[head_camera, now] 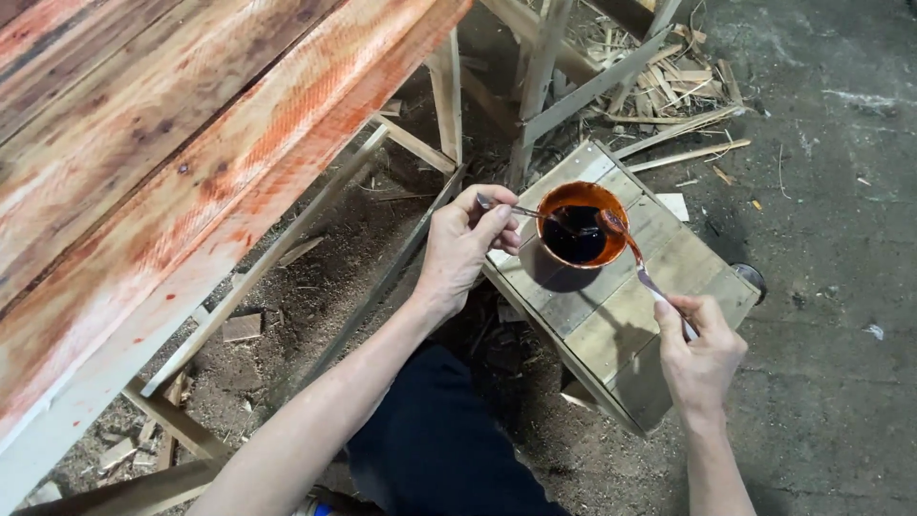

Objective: Applying wood stain to the edges and legs of a wooden table using a small brush in a workshop environment.

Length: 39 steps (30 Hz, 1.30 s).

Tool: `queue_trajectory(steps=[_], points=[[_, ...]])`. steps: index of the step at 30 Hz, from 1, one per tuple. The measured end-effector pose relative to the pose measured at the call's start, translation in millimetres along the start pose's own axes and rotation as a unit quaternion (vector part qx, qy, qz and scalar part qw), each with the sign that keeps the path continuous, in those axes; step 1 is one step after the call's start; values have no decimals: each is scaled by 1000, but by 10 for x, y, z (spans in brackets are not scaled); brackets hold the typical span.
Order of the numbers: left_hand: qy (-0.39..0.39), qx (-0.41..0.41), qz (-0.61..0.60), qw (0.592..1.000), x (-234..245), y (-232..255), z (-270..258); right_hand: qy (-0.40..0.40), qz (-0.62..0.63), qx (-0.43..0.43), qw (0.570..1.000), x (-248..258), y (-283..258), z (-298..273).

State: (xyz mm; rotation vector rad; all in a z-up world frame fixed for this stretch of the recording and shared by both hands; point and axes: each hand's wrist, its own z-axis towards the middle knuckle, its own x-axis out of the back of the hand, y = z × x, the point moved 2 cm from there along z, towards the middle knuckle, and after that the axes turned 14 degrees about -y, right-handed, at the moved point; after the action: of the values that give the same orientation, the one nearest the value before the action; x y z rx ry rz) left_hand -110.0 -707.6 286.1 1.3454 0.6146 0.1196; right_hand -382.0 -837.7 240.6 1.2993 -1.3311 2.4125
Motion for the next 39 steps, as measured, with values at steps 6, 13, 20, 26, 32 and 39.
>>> queue_trajectory(steps=[6, 13, 20, 26, 32, 39], points=[[-34, -66, 5, 997, -34, -61, -8, 25, 17, 18, 999, -26, 23, 96], [-33, -73, 19, 997, -36, -86, 10, 14, 7, 17, 1000, -20, 31, 109], [-28, -57, 25, 998, -34, -81, 28, -10, 135, -42, 990, -15, 89, 85], [-21, -45, -1, 999, -58, -130, 43, -21, 238, -64, 969, -117, -92, 69], [-9, -31, -36, 999, -21, -156, 67, -30, 292, -89, 952, -176, -67, 46], [4, -29, -56, 998, -18, -166, 99, -48, 343, -103, 932, -221, 61, 37]])
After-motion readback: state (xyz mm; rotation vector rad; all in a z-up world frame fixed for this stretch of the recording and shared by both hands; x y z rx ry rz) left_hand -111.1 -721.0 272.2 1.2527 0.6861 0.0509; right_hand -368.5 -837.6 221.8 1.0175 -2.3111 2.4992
